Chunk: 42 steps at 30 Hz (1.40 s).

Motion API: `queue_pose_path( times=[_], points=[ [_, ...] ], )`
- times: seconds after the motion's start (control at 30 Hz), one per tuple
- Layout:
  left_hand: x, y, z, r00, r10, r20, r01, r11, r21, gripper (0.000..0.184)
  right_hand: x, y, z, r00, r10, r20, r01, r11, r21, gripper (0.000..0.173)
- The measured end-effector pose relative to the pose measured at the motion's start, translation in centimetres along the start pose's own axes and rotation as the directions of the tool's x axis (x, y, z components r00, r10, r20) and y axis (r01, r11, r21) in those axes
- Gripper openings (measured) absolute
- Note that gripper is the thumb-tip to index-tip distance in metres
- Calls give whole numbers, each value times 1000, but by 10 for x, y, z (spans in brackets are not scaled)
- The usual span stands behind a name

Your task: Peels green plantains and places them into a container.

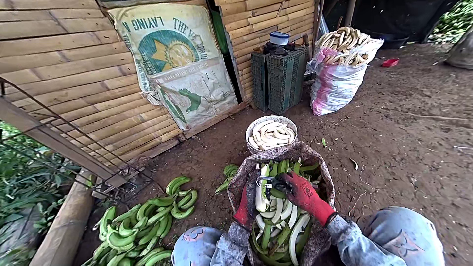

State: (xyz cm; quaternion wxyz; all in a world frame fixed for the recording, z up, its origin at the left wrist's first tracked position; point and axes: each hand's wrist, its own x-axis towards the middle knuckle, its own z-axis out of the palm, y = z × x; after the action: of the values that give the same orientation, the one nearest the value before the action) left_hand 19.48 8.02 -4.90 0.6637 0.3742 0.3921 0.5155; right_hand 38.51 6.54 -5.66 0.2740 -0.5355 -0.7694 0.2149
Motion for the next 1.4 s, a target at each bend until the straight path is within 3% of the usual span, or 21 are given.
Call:
queue_pose_path(
  times=[0.07,0.13,0.2,0.27,0.33,0.4,0.47,0.53,0.6,0.7,0.77,0.83,0.9,0.97,1.03,1.13,1.27,1.4],
  points=[
    [-12,-1,9,1000,-25,3,24,994,105,41,15,5,-22,977,152,-150,-164,984,-74,43],
    [-11,0,11,999,14,-39,-10,994,107,45,18,10,-36,958,192,-211,-199,980,-11,43],
    [4,-3,-2,991,123,-57,-121,992,40,46,5,8,-29,981,67,-180,-48,993,108,39],
    [17,-7,-12,980,199,-25,-200,976,-80,46,-13,-1,-10,996,-94,-2,93,981,171,36],
    [16,-7,-12,985,171,-4,-171,982,-79,45,-16,-7,0,990,-106,89,101,993,56,37],
    [-1,-12,-4,997,70,14,-71,994,88,44,-8,-3,-8,1000,24,-5,-24,996,-90,41],
    [-11,-14,4,993,-92,70,82,988,130,47,7,5,-26,985,134,-108,-150,975,-165,46],
    [-7,-15,2,989,-138,60,134,989,63,50,13,6,-36,973,182,-142,-203,966,-158,46],
    [-2,-16,-1,996,-87,-16,88,995,37,48,5,5,-33,977,156,-146,-162,987,-27,43],
    [3,-14,-7,988,92,-125,-74,987,143,43,-12,2,-17,999,-30,11,27,981,194,34],
    [8,-13,-10,989,137,-63,-133,989,63,43,-19,-3,-7,984,-85,158,53,980,194,32],
    [5,-14,-10,993,120,-16,-118,988,98,41,-17,-4,-3,992,-11,126,7,999,32,36],
    [-7,-10,1,1000,-11,1,11,979,202,40,-7,3,-10,996,81,-29,-84,989,-121,44],
    [-12,-12,4,987,-154,49,140,966,217,41,7,10,-27,968,218,-123,-236,959,-159,45],
    [-11,-19,-3,986,-162,43,155,979,133,44,11,16,-39,948,279,-155,-297,948,-111,45],
    [2,-24,-13,999,9,-49,-10,1000,-14,48,-7,0,-30,976,194,-99,-195,981,1,43],
    [13,-14,-8,929,220,-296,-236,972,-19,42,-35,-23,12,1000,1,-4,0,997,82,38],
    [14,-11,-10,952,276,-133,-295,943,-154,43,-28,-31,19,999,5,-31,-7,997,-83,41]
  ],
)
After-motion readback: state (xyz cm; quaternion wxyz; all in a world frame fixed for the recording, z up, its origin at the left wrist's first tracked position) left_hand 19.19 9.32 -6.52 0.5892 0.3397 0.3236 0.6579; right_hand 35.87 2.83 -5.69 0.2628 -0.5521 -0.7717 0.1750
